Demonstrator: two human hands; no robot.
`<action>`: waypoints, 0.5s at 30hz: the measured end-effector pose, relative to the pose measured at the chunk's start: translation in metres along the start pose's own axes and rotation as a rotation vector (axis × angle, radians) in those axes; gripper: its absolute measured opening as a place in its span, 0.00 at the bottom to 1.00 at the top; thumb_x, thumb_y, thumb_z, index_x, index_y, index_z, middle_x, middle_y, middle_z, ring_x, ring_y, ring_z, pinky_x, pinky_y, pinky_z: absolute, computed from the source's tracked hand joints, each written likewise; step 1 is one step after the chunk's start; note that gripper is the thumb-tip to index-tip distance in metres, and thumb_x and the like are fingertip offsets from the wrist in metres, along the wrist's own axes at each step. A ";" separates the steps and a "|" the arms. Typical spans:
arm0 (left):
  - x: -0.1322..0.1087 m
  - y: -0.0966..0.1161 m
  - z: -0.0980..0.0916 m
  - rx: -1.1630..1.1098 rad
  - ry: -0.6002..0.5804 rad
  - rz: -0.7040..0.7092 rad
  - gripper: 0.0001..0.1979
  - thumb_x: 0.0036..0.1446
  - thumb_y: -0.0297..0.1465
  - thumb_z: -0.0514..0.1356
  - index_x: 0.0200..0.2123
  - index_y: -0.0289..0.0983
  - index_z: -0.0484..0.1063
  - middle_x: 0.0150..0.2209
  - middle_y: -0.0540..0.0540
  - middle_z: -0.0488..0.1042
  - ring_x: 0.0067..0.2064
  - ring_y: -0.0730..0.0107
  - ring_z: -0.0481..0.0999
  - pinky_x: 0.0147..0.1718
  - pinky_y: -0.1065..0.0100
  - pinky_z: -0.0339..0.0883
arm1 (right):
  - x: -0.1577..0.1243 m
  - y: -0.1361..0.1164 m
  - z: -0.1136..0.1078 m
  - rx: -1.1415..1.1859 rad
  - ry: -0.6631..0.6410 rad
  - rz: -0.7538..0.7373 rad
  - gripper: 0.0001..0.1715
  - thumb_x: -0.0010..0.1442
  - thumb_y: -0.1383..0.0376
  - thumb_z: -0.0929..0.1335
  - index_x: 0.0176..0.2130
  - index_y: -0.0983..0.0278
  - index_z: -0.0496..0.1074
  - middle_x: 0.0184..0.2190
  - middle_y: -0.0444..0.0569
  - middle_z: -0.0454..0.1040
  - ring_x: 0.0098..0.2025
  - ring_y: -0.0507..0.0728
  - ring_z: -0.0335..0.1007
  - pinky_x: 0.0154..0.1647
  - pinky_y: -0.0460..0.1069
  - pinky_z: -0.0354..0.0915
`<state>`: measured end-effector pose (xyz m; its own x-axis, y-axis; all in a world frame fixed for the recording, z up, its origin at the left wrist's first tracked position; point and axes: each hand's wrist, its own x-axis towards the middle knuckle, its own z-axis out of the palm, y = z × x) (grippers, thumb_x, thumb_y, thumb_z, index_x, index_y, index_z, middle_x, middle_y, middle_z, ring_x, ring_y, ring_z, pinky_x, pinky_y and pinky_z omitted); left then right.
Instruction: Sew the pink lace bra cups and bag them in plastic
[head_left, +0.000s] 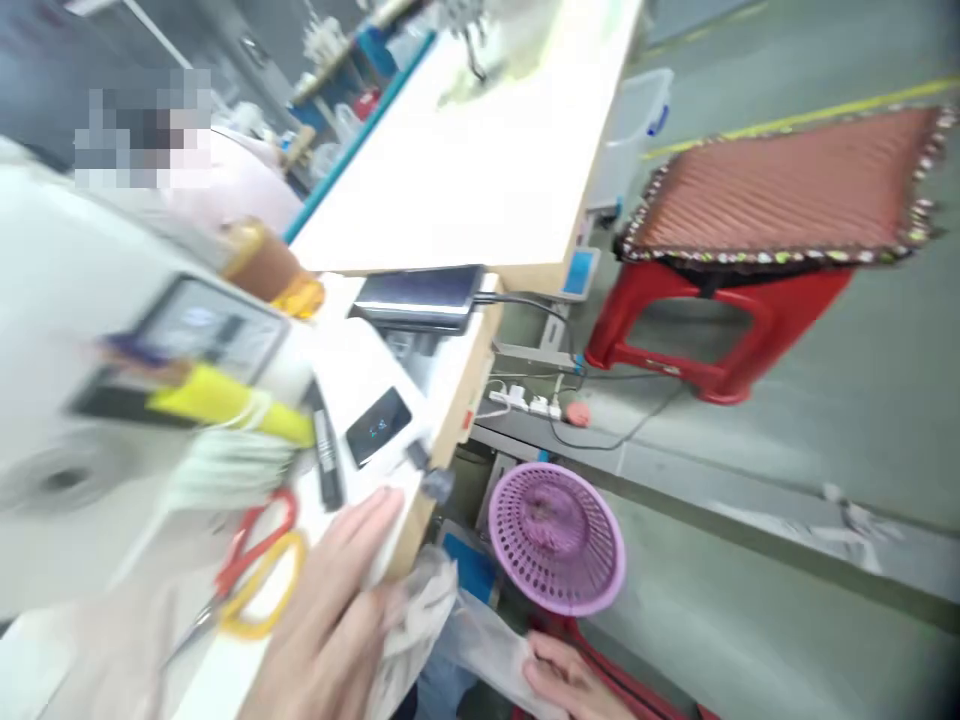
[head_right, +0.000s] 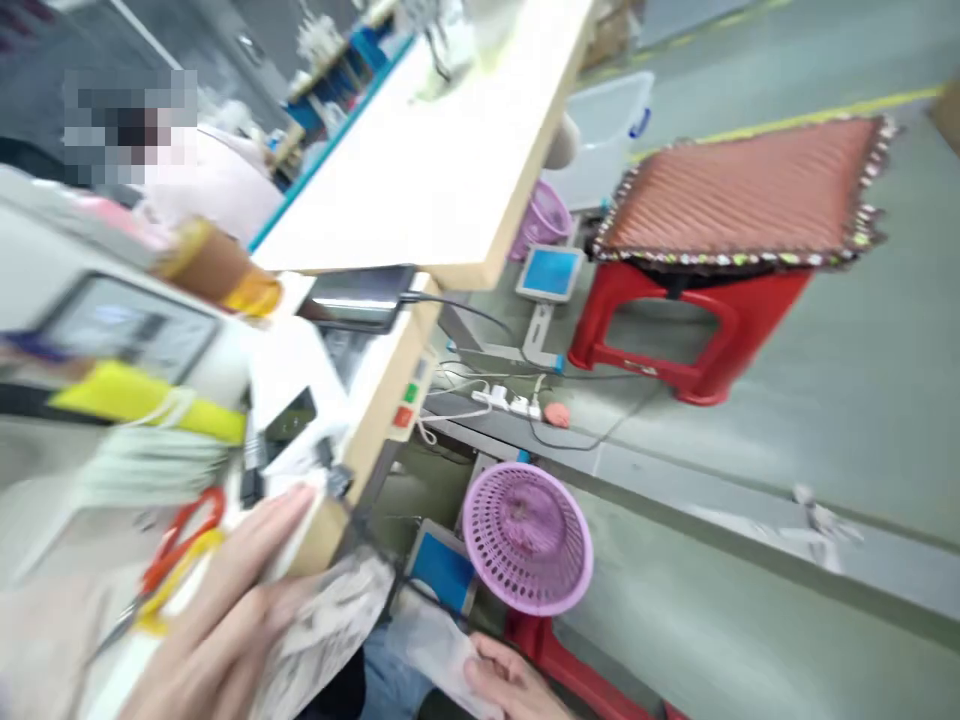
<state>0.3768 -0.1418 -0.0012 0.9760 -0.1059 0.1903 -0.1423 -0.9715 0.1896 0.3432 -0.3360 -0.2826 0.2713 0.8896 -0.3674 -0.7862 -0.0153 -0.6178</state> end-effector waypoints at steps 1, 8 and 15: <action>-0.002 -0.002 -0.007 0.017 0.031 0.029 0.10 0.66 0.26 0.50 0.44 0.36 0.70 0.58 0.38 0.66 0.60 0.57 0.65 0.58 0.54 0.61 | -0.006 -0.014 0.006 -0.041 -0.039 -0.031 0.26 0.60 0.44 0.66 0.37 0.65 0.70 0.22 0.37 0.62 0.19 0.45 0.54 0.19 0.42 0.54; -0.020 0.016 -0.025 -0.117 0.308 0.039 0.10 0.64 0.21 0.48 0.38 0.35 0.67 0.50 0.38 0.73 0.55 0.63 0.69 0.53 0.61 0.63 | -0.046 -0.095 0.050 -0.446 -0.083 -0.277 0.31 0.52 0.39 0.68 0.26 0.64 0.70 0.28 0.45 0.66 0.32 0.56 0.62 0.34 0.48 0.59; -0.153 0.077 -0.070 -0.458 0.143 -0.512 0.18 0.68 0.40 0.45 0.33 0.37 0.69 0.24 0.51 0.69 0.26 0.73 0.68 0.28 0.74 0.61 | -0.088 -0.158 0.098 -0.872 -0.008 -0.457 0.21 0.59 0.47 0.65 0.34 0.62 0.73 0.31 0.47 0.73 0.34 0.58 0.68 0.35 0.49 0.62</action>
<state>0.2050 -0.1859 0.0521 0.9121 0.4006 0.0872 0.2439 -0.7011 0.6701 0.3895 -0.3673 -0.0848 0.4410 0.8967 0.0371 0.0792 0.0023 -0.9969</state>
